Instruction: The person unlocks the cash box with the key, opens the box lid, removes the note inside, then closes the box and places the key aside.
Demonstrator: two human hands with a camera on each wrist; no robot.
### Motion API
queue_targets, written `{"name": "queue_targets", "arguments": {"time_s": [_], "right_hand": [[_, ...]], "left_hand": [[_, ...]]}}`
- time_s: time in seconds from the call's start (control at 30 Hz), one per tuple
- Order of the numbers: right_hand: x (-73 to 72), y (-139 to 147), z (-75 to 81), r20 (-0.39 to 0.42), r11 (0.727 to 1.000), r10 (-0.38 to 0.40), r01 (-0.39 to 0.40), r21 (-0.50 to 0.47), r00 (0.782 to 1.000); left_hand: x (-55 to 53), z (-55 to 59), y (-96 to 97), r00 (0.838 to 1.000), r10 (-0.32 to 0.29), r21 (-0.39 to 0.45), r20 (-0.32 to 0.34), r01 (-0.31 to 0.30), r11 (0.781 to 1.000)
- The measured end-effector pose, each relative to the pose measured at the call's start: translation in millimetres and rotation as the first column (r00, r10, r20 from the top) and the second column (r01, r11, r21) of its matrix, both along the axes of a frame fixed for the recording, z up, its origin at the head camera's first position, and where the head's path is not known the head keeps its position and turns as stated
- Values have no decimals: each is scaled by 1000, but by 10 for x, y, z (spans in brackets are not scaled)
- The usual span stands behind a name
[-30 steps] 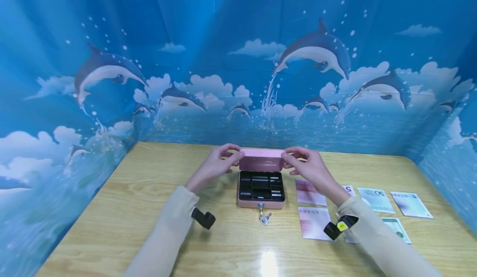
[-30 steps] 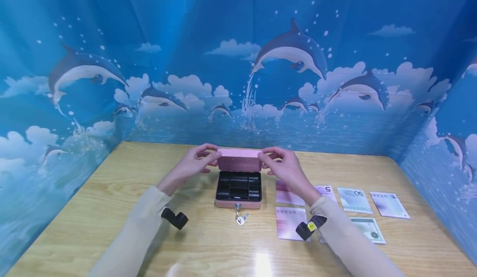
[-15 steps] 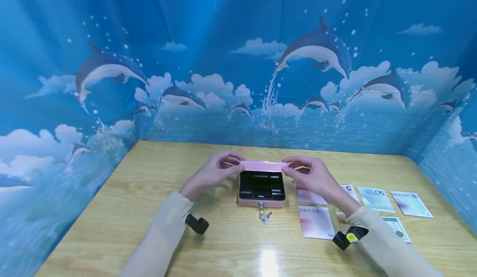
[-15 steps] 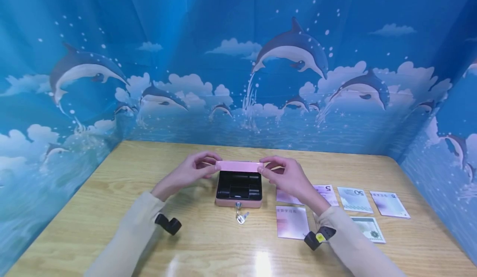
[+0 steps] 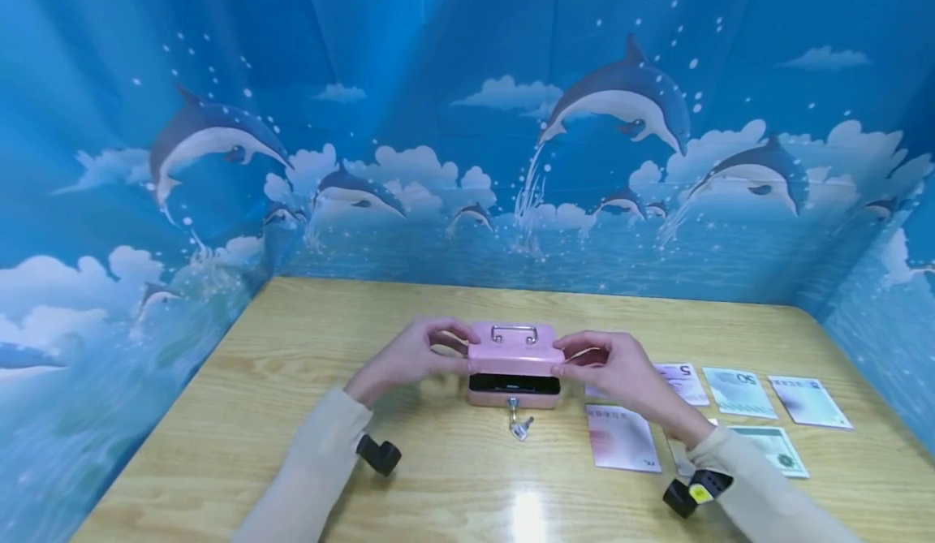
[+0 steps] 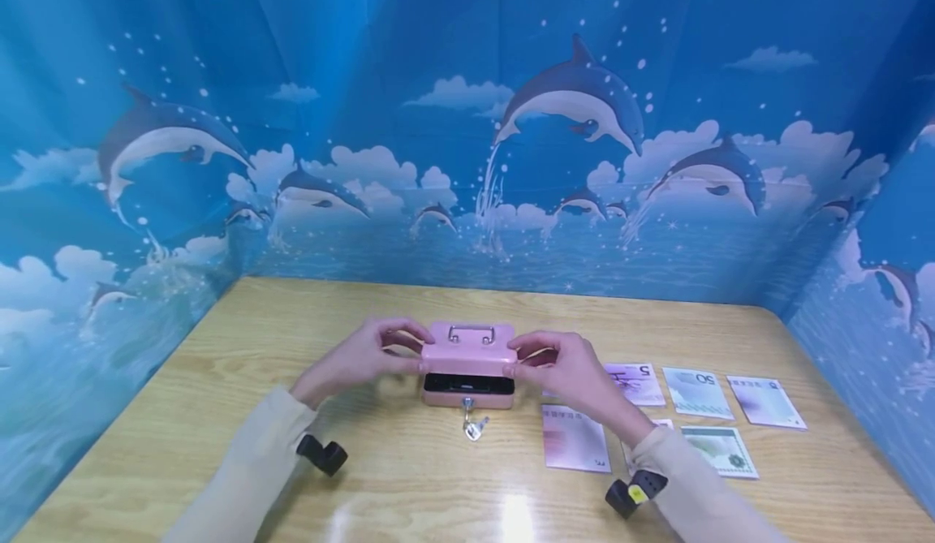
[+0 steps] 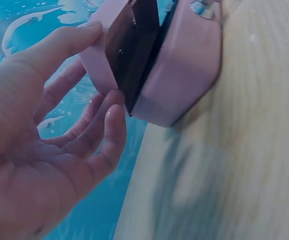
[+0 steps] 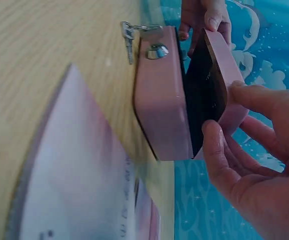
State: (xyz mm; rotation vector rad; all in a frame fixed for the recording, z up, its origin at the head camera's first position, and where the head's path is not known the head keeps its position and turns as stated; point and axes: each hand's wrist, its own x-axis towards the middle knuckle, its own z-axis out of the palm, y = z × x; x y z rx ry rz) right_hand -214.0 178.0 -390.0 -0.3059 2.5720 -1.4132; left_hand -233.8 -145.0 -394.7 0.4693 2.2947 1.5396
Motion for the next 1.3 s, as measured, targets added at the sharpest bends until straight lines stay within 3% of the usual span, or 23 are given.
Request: {"name": "queue_targets", "arguments": {"time_s": [0.33, 0.7, 0.9, 1.07, 1.17, 1.3], "right_hand": [[106, -44, -100, -121, 996, 59, -51, 71, 991], [130, -26, -120, -194, 987, 132, -111, 116, 972], [211, -65, -133, -371, 975, 182, -117, 191, 911], [288, -180, -182, -475, 977, 194, -129, 167, 858], [343, -264, -192, -445, 970, 228, -163, 180, 866], [409, -374, -180, -330, 948, 274, -195, 253, 903]], "left_hand": [[89, -86, 27, 994, -29, -104, -104, 19, 994], [122, -78, 24, 994, -39, -141, -106, 23, 990], [103, -85, 62, 990, -37, -202, -136, 9, 979], [66, -107, 96, 991, -65, -204, -120, 40, 978], [43, -119, 122, 990, -91, -183, -104, 71, 981], [7, -141, 157, 988, -110, -167, -106, 91, 982]]}}
